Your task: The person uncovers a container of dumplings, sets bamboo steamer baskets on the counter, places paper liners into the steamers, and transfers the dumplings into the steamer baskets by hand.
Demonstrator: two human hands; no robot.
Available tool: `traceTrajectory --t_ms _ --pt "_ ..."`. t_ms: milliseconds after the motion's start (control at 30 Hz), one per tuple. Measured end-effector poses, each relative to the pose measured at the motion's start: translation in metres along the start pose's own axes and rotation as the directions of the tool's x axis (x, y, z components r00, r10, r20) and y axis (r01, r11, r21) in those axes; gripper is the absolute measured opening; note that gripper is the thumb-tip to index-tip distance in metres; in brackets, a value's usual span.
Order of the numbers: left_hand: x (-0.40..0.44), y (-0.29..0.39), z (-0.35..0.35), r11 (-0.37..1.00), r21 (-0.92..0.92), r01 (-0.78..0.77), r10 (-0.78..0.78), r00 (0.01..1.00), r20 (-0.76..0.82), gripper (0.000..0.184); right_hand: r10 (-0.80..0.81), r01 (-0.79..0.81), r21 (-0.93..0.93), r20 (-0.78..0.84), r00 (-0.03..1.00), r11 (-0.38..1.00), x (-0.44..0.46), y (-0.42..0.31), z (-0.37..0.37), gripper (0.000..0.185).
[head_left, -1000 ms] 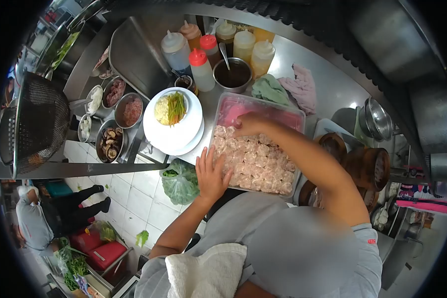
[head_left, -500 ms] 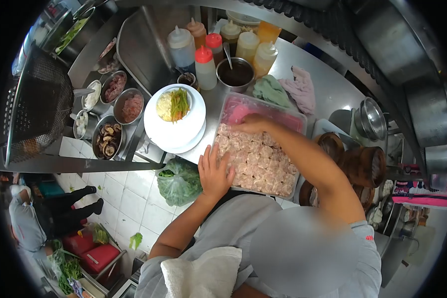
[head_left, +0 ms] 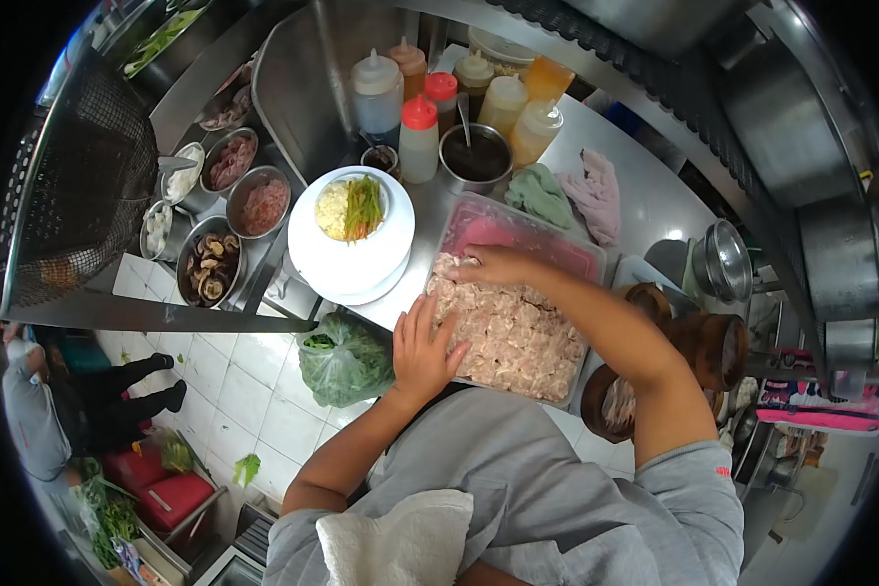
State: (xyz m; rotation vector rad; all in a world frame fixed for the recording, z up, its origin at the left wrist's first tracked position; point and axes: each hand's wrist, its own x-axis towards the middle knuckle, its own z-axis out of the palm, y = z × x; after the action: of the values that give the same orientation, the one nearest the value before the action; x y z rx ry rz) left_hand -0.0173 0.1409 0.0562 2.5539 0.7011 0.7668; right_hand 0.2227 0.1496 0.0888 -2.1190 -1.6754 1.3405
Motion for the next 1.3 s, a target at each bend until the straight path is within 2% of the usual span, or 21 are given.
traceTrajectory --t_ms 33,167,233,433,567,633,767,1033,1167,1233,1300 --pt "0.002 0.0 -0.001 1.0 0.009 -0.004 0.003 1.0 0.009 0.049 -0.025 0.022 -0.038 -0.068 0.997 0.999 0.003 0.003 0.003 0.089" --pt "0.002 0.0 -0.001 1.0 0.014 -0.008 0.008 1.0 0.015 0.049 -0.089 0.087 -0.058 -0.031 0.996 0.995 0.006 -0.001 -0.001 0.076" --pt "0.002 0.001 0.0 1.0 0.009 -0.011 0.011 1.0 0.004 0.049 -0.193 0.192 -0.034 -0.064 0.979 0.981 0.008 0.003 0.002 0.068" --pt "0.003 0.001 -0.002 0.999 0.03 -0.022 0.022 1.0 0.018 0.048 -0.208 0.211 0.06 -0.052 0.977 0.976 0.016 0.012 0.005 0.064" --pt "0.002 0.001 -0.001 0.999 0.043 -0.023 0.022 1.0 0.018 0.047 -0.201 0.201 0.15 -0.01 0.979 0.968 0.016 0.013 0.002 0.063" --pt "0.001 0.001 -0.002 0.999 0.044 -0.022 0.021 0.999 0.026 0.047 -0.228 0.213 0.275 0.025 0.973 0.938 0.012 0.008 -0.001 0.061" --pt "0.002 0.002 -0.004 0.998 0.068 -0.018 0.014 0.998 0.06 0.047 -0.154 0.142 0.168 0.059 0.986 0.976 0.018 0.011 -0.004 0.057" --pt "0.003 0.003 -0.005 0.995 0.094 -0.026 0.016 0.994 0.106 0.053 -0.19 0.124 0.363 0.153 0.97 0.924 0.023 0.018 -0.004 0.063" --pt "0.004 0.004 -0.006 0.992 0.122 -0.019 0.0 0.988 0.154 0.053 -0.17 0.123 0.296 0.139 0.976 0.947 0.019 0.017 -0.009 0.066" --pt "-0.004 0.001 -0.004 0.994 0.102 -0.038 0.024 0.99 0.142 0.054 -0.063 -0.037 0.462 0.198 0.978 0.886 0.012 0.01 -0.018 0.071" --pt "-0.001 -0.001 -0.002 0.995 0.084 -0.049 0.038 0.991 0.127 0.055 -0.102 0.023 0.389 0.184 0.978 0.921 0.019 0.015 -0.019 0.071"
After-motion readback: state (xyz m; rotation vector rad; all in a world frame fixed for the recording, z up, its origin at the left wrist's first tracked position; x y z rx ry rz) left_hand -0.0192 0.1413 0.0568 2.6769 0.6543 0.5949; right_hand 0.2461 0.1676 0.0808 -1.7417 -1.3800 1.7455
